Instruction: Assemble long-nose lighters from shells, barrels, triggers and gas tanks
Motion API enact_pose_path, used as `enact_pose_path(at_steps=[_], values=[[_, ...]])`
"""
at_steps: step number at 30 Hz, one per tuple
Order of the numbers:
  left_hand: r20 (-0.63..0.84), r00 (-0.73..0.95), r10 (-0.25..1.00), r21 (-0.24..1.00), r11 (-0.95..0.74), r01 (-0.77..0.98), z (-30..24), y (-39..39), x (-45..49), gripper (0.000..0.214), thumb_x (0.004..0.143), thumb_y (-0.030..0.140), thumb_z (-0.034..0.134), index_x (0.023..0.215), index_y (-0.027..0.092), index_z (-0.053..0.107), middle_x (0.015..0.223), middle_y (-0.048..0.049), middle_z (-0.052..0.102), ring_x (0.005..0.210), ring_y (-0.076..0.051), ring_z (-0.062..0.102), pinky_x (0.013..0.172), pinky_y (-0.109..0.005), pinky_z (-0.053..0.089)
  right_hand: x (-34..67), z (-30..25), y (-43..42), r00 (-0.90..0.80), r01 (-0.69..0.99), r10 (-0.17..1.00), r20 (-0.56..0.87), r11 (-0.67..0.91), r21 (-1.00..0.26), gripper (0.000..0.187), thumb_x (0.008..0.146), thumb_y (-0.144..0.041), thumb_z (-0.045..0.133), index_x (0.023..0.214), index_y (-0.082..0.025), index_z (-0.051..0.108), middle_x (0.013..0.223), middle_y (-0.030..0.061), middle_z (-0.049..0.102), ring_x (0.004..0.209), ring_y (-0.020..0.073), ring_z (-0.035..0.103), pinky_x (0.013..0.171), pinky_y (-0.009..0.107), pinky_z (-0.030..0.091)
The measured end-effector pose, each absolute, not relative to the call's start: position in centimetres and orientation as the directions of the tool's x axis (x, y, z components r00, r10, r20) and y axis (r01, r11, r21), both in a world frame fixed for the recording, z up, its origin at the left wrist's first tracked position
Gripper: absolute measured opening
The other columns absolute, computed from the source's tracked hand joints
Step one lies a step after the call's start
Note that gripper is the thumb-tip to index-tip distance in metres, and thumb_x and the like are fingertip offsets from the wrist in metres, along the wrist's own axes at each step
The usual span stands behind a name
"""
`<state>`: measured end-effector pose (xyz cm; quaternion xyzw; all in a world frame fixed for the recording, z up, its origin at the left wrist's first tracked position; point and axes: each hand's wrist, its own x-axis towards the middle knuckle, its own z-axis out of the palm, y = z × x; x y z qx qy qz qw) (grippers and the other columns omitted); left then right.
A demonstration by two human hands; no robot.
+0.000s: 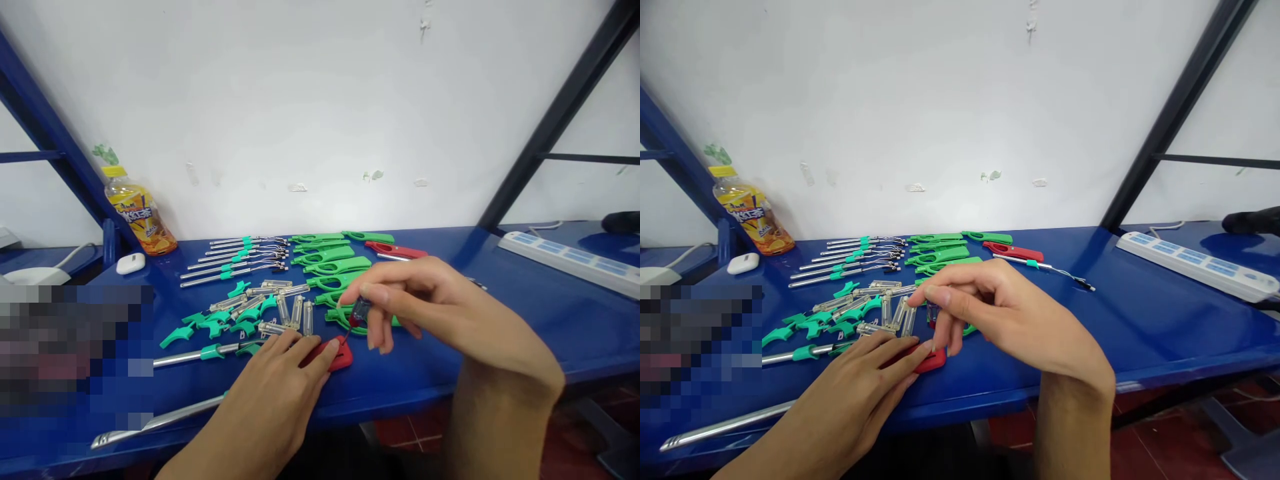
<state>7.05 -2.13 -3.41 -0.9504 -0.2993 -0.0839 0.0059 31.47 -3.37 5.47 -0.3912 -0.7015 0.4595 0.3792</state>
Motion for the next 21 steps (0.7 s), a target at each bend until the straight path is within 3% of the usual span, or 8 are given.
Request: enact_pose_path(at_steps=[4,8,14,21], values=[[0.164,0.806,0.568,0.040,-0.820,0.570,-3.31,-2.08,7.18,0.051,0.107,0.009,0.047,0.156,0.019,0.060,0.139,-0.0123,0.073,0.122,-0.036,0.068,0.107,-0.060,0.059,31.31,5.20,-3.24,-0.320,0.223,0.937,0.136,0.215,-0.951,0.025,0.095,-0.046,0.083,0.091,-0.022,0.076,0.056,-0.0049,0.066,0.053,0.0126,0.064,0.052,0.023,0.047],[0.156,0.812,0.562,0.038,-0.825,0.564,-3.12,-2.07,7.30,0.052,0.107,0.009,0.046,0.156,0.018,0.059,0.137,-0.0131,0.074,0.120,-0.037,0.069,0.106,-0.061,0.060,31.05,4.76,-2.82,-0.190,0.250,0.961,0.200,0.245,-0.937,0.033,0.085,-0.039,0.093,0.078,-0.022,0.066,0.065,-0.0055,0.067,0.057,0.0099,0.056,0.054,0.022,0.044],[0.194,0.795,0.575,0.038,-0.814,0.579,-3.37,-2.14,7.37,0.051,0.106,0.010,0.047,0.154,0.019,0.061,0.134,-0.0138,0.075,0.115,-0.037,0.071,0.100,-0.062,0.063,31.10,4.98,-2.76,-0.238,0.250,0.948,0.210,0.269,-0.930,0.022,0.088,-0.036,0.091,0.093,-0.024,0.073,0.063,-0.0076,0.060,0.054,0.0091,0.049,0.048,0.020,0.038],[0.181,0.809,0.560,0.028,-0.825,0.565,-3.62,-2.01,7.23,0.050,0.106,0.009,0.046,0.153,0.018,0.062,0.134,-0.0151,0.074,0.116,-0.038,0.071,0.099,-0.063,0.063,31.13,5.55,-3.29,-0.326,0.213,0.929,0.175,0.253,-0.944,0.028,0.100,-0.050,0.076,0.100,-0.022,0.080,0.070,0.0006,0.074,0.062,0.0144,0.068,0.052,0.024,0.046]])
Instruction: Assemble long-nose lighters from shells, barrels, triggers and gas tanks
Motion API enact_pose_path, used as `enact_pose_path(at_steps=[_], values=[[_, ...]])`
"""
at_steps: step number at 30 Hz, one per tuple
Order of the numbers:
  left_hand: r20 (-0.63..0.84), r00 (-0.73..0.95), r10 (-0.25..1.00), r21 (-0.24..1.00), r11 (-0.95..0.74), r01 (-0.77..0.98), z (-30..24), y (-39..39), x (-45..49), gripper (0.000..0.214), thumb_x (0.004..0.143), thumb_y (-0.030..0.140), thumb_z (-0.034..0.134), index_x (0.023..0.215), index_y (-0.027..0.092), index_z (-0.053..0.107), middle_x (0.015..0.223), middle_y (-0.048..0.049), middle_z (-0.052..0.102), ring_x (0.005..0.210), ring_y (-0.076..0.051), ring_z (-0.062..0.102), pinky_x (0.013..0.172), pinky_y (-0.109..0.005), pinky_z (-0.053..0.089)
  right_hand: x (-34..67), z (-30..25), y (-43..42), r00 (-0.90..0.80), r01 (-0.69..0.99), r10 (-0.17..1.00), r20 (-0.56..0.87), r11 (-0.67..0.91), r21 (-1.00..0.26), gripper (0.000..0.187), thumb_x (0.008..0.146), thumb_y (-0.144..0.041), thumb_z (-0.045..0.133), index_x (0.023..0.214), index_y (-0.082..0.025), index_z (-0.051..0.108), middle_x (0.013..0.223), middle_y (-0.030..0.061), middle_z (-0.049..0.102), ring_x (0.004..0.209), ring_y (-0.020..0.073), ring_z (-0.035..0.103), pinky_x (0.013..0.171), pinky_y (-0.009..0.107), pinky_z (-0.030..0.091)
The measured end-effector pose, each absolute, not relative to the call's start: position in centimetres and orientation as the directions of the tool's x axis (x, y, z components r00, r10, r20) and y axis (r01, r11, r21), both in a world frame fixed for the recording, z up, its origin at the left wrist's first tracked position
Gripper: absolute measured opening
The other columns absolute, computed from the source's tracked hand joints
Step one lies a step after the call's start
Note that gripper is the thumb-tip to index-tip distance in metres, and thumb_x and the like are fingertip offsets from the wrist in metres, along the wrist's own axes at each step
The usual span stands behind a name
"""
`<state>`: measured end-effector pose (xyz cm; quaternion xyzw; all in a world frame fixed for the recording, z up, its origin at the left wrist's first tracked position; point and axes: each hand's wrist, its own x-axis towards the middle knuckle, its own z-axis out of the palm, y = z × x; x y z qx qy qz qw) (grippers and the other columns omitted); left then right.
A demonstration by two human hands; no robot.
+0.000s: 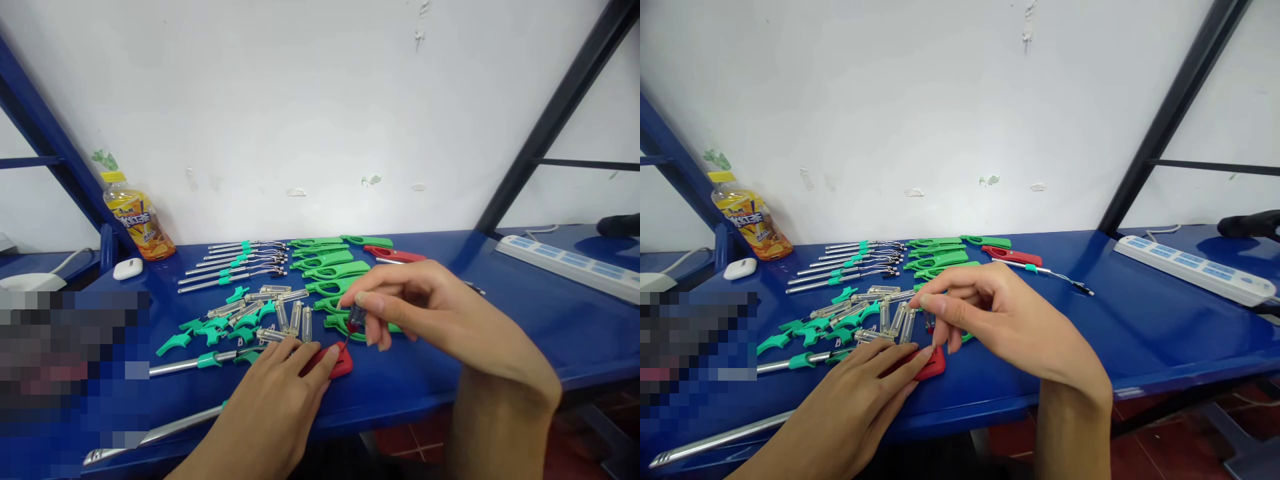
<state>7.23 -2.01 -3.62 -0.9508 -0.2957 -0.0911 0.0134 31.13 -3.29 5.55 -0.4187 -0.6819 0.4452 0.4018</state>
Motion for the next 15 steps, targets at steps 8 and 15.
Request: enact_pose_path(at_steps=[8,15], values=[[0.154,0.807,0.571,0.051,-0.820,0.570,-3.64,-2.08,7.28,0.053,0.106,0.009,0.046,0.157,0.019,0.058,0.137,-0.0139,0.073,0.120,-0.038,0.069,0.104,-0.063,0.061,30.77,4.69,-2.74,-0.166,0.240,0.960,0.225,0.260,-0.935,0.038,0.083,-0.036,0.095,0.076,-0.022,0.060,0.059,-0.0090,0.062,0.053,0.0074,0.052,0.052,0.019,0.042],[0.133,0.802,0.583,0.039,-0.811,0.583,-3.60,-2.04,7.36,0.053,0.106,0.009,0.046,0.156,0.020,0.058,0.138,-0.0131,0.073,0.120,-0.038,0.069,0.104,-0.062,0.061,31.07,5.12,-3.02,-0.303,0.270,0.939,0.164,0.250,-0.930,0.022,0.094,-0.044,0.084,0.093,-0.024,0.076,0.062,-0.0044,0.067,0.056,0.0112,0.061,0.051,0.021,0.043]])
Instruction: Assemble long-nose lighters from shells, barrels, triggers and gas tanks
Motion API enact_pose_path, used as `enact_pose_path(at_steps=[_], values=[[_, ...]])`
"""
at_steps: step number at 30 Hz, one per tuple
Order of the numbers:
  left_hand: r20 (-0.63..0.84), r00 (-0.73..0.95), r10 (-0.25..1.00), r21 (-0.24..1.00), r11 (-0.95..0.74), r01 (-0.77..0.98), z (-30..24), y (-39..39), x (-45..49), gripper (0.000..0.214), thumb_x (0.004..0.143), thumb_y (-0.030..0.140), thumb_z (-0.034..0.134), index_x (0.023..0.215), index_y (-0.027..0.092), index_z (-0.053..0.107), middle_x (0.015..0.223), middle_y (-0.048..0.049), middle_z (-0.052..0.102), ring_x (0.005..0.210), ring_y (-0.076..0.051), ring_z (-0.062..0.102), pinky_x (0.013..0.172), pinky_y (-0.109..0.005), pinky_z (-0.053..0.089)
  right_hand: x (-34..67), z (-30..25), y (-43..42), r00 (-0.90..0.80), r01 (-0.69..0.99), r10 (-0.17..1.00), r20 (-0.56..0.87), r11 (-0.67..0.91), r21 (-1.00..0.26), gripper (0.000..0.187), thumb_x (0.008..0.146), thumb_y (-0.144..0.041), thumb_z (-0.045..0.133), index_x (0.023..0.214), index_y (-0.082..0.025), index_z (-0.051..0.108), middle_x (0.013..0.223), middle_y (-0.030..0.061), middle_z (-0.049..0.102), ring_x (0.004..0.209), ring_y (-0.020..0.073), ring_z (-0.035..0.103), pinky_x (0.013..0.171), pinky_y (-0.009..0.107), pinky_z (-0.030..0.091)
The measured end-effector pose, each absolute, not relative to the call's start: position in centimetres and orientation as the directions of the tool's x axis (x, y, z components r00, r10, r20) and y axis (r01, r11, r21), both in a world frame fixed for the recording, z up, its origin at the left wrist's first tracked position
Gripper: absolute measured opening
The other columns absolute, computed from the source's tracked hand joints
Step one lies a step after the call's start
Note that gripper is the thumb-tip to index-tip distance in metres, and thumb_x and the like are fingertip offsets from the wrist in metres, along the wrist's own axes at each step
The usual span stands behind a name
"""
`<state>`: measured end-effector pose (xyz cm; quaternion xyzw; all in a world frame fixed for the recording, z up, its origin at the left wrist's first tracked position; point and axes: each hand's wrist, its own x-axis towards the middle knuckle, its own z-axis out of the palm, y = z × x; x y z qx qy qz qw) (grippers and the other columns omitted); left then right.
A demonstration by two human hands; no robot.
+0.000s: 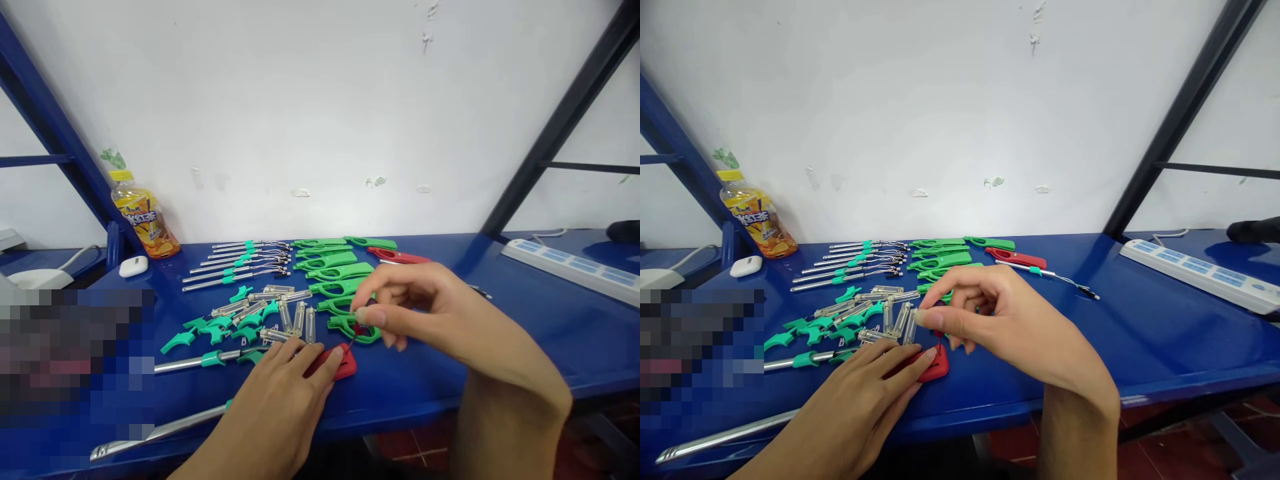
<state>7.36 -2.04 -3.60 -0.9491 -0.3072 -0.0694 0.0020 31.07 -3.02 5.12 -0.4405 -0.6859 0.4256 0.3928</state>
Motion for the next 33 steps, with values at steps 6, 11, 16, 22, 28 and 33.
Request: enact_pose_path(at_steps=[6,11,16,22,28,33], values=[[0.122,0.801,0.586,0.048,-0.810,0.584,-3.52,-2.13,7.13,0.053,0.107,0.010,0.045,0.158,0.020,0.057,0.138,-0.0132,0.072,0.121,-0.038,0.068,0.105,-0.063,0.060,31.00,5.16,-3.27,-0.264,0.221,0.953,0.147,0.208,-0.953,0.025,0.096,-0.045,0.082,0.086,-0.024,0.073,0.057,-0.0057,0.065,0.052,0.0107,0.059,0.050,0.021,0.044],[0.063,0.802,0.594,0.067,-0.804,0.590,-3.20,-2.17,7.25,0.055,0.106,0.009,0.046,0.159,0.020,0.055,0.141,-0.0134,0.071,0.125,-0.039,0.067,0.109,-0.064,0.057,30.82,4.59,-2.67,-0.116,0.235,0.963,0.242,0.263,-0.936,0.037,0.085,-0.037,0.093,0.074,-0.022,0.061,0.061,-0.0081,0.062,0.056,0.0079,0.049,0.053,0.019,0.040],[0.069,0.798,0.599,0.074,-0.800,0.595,-3.28,-2.14,7.42,0.055,0.107,0.010,0.044,0.160,0.020,0.054,0.141,-0.0134,0.070,0.125,-0.038,0.066,0.109,-0.063,0.057,30.92,4.85,-2.53,-0.191,0.256,0.956,0.222,0.267,-0.929,0.023,0.088,-0.037,0.090,0.087,-0.024,0.071,0.065,-0.0071,0.062,0.055,0.0082,0.050,0.050,0.019,0.039],[0.056,0.805,0.591,0.067,-0.806,0.588,-3.53,-2.01,7.28,0.057,0.106,0.009,0.046,0.161,0.020,0.052,0.143,-0.0127,0.069,0.126,-0.039,0.065,0.111,-0.065,0.055,31.46,5.33,-3.04,-0.296,0.294,0.925,0.239,0.326,-0.898,0.023,0.105,-0.043,0.070,0.099,-0.025,0.083,0.067,-0.0020,0.070,0.061,0.0099,0.063,0.049,0.021,0.039],[0.076,0.804,0.590,0.064,-0.807,0.587,-3.70,-2.15,7.25,0.057,0.106,0.009,0.046,0.161,0.021,0.052,0.142,-0.0127,0.070,0.124,-0.038,0.066,0.110,-0.063,0.056,31.28,5.11,-3.01,-0.210,0.307,0.963,0.171,0.231,-0.923,0.025,0.098,-0.046,0.080,0.089,-0.023,0.074,0.052,-0.0075,0.060,0.047,0.0085,0.054,0.048,0.021,0.038],[0.082,0.804,0.589,0.063,-0.808,0.585,-3.79,-2.13,7.24,0.057,0.106,0.009,0.044,0.161,0.020,0.053,0.141,-0.0130,0.071,0.124,-0.038,0.066,0.108,-0.063,0.057,30.82,4.78,-2.68,-0.143,0.276,0.967,0.209,0.242,-0.930,0.038,0.084,-0.039,0.093,0.077,-0.022,0.060,0.060,-0.0081,0.062,0.053,0.0076,0.052,0.051,0.018,0.041]])
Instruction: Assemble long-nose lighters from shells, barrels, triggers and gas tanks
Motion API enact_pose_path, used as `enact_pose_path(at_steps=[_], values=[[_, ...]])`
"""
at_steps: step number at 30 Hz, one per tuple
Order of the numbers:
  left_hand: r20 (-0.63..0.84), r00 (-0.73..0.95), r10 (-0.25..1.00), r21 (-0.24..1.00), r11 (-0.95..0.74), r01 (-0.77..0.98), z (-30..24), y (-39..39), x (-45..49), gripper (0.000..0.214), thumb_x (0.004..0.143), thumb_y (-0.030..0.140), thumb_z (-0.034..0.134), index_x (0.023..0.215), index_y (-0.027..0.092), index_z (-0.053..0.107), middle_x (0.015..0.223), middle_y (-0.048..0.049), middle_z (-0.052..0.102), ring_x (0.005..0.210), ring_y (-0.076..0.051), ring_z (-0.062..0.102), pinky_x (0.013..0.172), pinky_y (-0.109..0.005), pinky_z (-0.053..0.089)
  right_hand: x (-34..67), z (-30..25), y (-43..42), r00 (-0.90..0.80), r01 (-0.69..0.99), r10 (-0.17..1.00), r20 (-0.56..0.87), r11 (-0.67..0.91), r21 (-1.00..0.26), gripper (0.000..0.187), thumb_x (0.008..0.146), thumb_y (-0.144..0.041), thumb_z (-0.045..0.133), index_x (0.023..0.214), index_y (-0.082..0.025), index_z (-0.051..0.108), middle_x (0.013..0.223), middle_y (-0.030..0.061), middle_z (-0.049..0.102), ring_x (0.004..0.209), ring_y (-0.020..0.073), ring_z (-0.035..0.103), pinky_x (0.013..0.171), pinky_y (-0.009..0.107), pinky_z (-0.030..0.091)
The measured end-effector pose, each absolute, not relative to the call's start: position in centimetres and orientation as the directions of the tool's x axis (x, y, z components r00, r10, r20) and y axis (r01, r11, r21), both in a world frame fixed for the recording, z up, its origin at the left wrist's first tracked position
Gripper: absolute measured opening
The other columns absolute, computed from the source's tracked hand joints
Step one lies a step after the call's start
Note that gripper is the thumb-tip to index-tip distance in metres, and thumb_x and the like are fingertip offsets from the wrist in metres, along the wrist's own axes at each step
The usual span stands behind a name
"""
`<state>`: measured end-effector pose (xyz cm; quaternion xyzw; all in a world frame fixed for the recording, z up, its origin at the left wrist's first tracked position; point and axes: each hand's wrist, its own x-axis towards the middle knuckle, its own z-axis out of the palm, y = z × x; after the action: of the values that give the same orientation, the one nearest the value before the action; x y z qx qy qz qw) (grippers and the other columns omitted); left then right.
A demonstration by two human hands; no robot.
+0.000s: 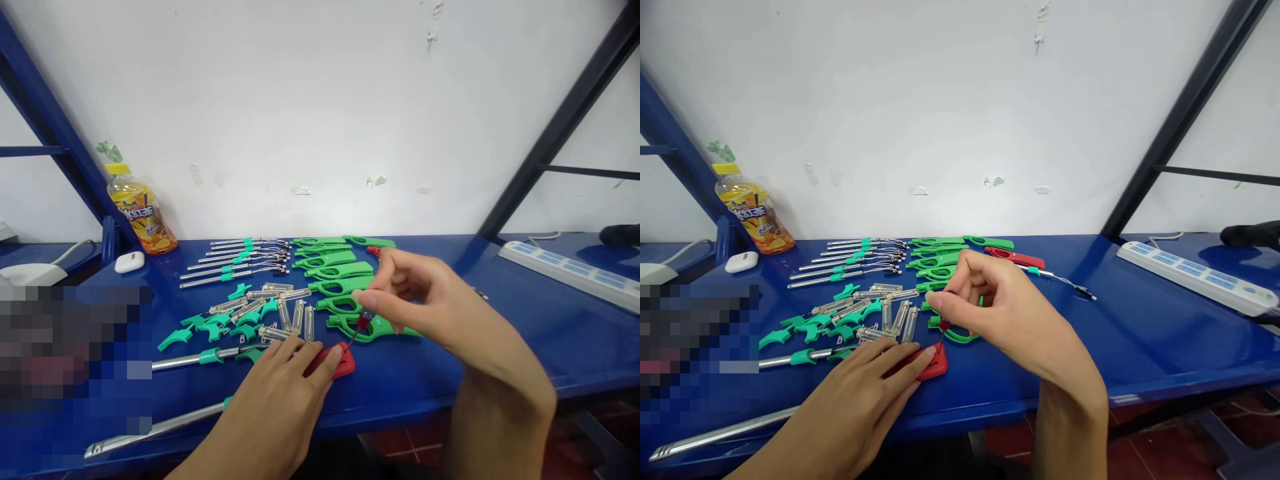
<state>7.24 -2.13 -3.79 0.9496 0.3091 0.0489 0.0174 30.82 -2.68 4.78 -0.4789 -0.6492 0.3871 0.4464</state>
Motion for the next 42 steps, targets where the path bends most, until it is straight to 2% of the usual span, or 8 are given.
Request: enact_pose_path(at_steps=[4,10,19,22,27,32,39,42], values=[[0.120,0.802,0.585,0.053,-0.810,0.584,-4.0,-2.1,7.2,0.056,0.106,0.009,0.045,0.159,0.022,0.055,0.141,-0.0127,0.071,0.123,-0.037,0.067,0.106,-0.063,0.058,31.1,4.9,-2.9,-0.258,0.293,0.952,0.168,0.243,-0.925,0.022,0.096,-0.043,0.083,0.093,-0.023,0.074,0.065,-0.0067,0.062,0.054,0.0079,0.055,0.049,0.018,0.042],[0.130,0.800,0.585,0.033,-0.809,0.587,-3.7,-2.1,7.3,0.053,0.106,0.008,0.046,0.156,0.021,0.059,0.138,-0.0132,0.073,0.121,-0.038,0.068,0.105,-0.061,0.059,31.6,5.4,-3.3,-0.406,0.237,0.900,0.157,0.270,-0.933,0.034,0.112,-0.048,0.058,0.111,-0.022,0.081,0.072,0.0007,0.076,0.064,0.0125,0.071,0.053,0.021,0.046],[0.118,0.800,0.588,0.043,-0.808,0.588,-3.3,-2.3,7.4,0.055,0.106,0.009,0.047,0.159,0.020,0.055,0.138,-0.0130,0.072,0.122,-0.037,0.067,0.106,-0.061,0.058,31.2,4.7,-2.4,-0.118,0.293,0.976,0.186,0.213,-0.932,0.040,0.084,-0.045,0.093,0.075,-0.023,0.061,0.056,-0.0070,0.061,0.052,0.0104,0.056,0.050,0.022,0.042],[0.105,0.809,0.578,0.037,-0.815,0.578,-3.3,-2.3,7.4,0.056,0.106,0.008,0.047,0.160,0.019,0.055,0.139,-0.0137,0.072,0.122,-0.037,0.067,0.106,-0.061,0.058,31.1,4.6,-2.5,-0.148,0.270,0.969,0.196,0.230,-0.935,0.039,0.084,-0.040,0.093,0.075,-0.022,0.060,0.062,-0.0069,0.066,0.053,0.0089,0.057,0.050,0.021,0.042],[0.141,0.801,0.581,0.026,-0.811,0.584,-3.6,-2.3,7.3,0.052,0.107,0.008,0.047,0.156,0.020,0.058,0.139,-0.0128,0.072,0.123,-0.036,0.067,0.108,-0.060,0.058,31.2,5.2,-2.9,-0.293,0.298,0.943,0.155,0.245,-0.923,0.019,0.094,-0.042,0.085,0.093,-0.024,0.077,0.062,-0.0066,0.066,0.052,0.0089,0.061,0.051,0.020,0.045],[0.120,0.813,0.570,0.032,-0.820,0.571,-3.2,-2.4,7.2,0.052,0.105,0.007,0.047,0.155,0.018,0.060,0.135,-0.0138,0.073,0.121,-0.038,0.068,0.106,-0.062,0.058,31.4,5.4,-3.2,-0.364,0.263,0.915,0.174,0.280,-0.923,0.030,0.105,-0.049,0.069,0.103,-0.022,0.082,0.074,0.0008,0.076,0.065,0.0129,0.071,0.054,0.022,0.048],[0.122,0.802,0.585,0.056,-0.811,0.583,-3.2,-2.4,7.3,0.053,0.107,0.008,0.046,0.158,0.019,0.056,0.136,-0.0133,0.072,0.123,-0.037,0.065,0.106,-0.060,0.058,31.1,5.0,-2.8,-0.233,0.287,0.965,0.121,0.187,-0.940,0.034,0.090,-0.047,0.088,0.081,-0.023,0.066,0.053,-0.0069,0.062,0.050,0.0113,0.058,0.052,0.023,0.044],[0.121,0.801,0.586,0.056,-0.810,0.584,-3.4,-2.4,7.3,0.053,0.107,0.009,0.046,0.159,0.019,0.055,0.137,-0.0139,0.072,0.123,-0.038,0.066,0.106,-0.061,0.058,31.0,4.8,-2.6,-0.199,0.270,0.966,0.163,0.214,-0.939,0.041,0.084,-0.042,0.093,0.075,-0.023,0.058,0.055,-0.0075,0.062,0.051,0.0103,0.055,0.052,0.023,0.041]])
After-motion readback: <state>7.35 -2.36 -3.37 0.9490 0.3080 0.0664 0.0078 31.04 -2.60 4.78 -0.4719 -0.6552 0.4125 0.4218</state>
